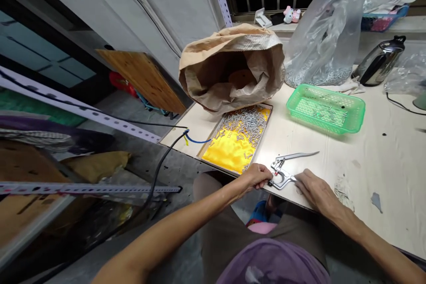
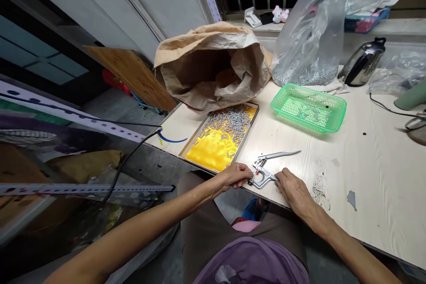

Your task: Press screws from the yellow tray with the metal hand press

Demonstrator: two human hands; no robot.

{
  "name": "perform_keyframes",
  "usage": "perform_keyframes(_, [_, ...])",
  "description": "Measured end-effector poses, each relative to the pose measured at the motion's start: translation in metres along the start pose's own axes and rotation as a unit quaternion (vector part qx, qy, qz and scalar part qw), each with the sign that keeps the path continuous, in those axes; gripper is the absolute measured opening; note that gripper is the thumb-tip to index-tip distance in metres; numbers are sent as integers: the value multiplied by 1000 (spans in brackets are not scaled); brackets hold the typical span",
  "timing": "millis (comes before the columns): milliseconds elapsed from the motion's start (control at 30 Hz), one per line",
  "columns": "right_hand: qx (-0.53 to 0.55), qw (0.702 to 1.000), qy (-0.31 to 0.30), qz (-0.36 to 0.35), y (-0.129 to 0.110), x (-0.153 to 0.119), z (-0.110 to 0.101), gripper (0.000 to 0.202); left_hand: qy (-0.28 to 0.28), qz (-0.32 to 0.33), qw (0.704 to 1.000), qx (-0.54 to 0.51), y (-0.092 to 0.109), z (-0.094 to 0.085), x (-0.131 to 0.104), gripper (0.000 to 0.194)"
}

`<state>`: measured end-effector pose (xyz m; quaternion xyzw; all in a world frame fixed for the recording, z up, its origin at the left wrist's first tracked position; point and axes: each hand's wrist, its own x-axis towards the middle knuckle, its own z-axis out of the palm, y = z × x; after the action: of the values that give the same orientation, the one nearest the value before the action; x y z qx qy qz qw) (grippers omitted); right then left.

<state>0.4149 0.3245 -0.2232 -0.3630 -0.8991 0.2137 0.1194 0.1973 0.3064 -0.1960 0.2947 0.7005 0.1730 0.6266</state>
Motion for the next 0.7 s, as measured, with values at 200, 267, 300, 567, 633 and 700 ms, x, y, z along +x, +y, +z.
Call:
perform_keyframes(200, [-9, 1000, 11, -5, 0, -2, 5, 25, 1, -13, 999, 33, 4, 1, 4, 19])
perform_keyframes(267, [-6, 1000, 10, -4, -1, -4, 6, 25, 5, -16, 999, 48, 5, 1, 4, 17])
perform_keyframes(300, [-6, 1000, 11, -3, -2, -4, 6, 25, 6, -19, 998, 56, 6, 1, 3, 16])
perform_keyframes(567, [-25, 1000, 7, -6, -5, -4, 5, 24, -27, -47, 985, 162, 9, 0, 4, 14])
perform_keyframes(633, [-31, 999, 3, -8, -7, -3, 4, 23, -41, -53, 983, 174, 7, -2, 7, 13])
perform_keyframes(700, [-38, 999, 4, -14, -8, -4, 3, 21, -54, -57, 980, 181, 4, -4, 9, 12])
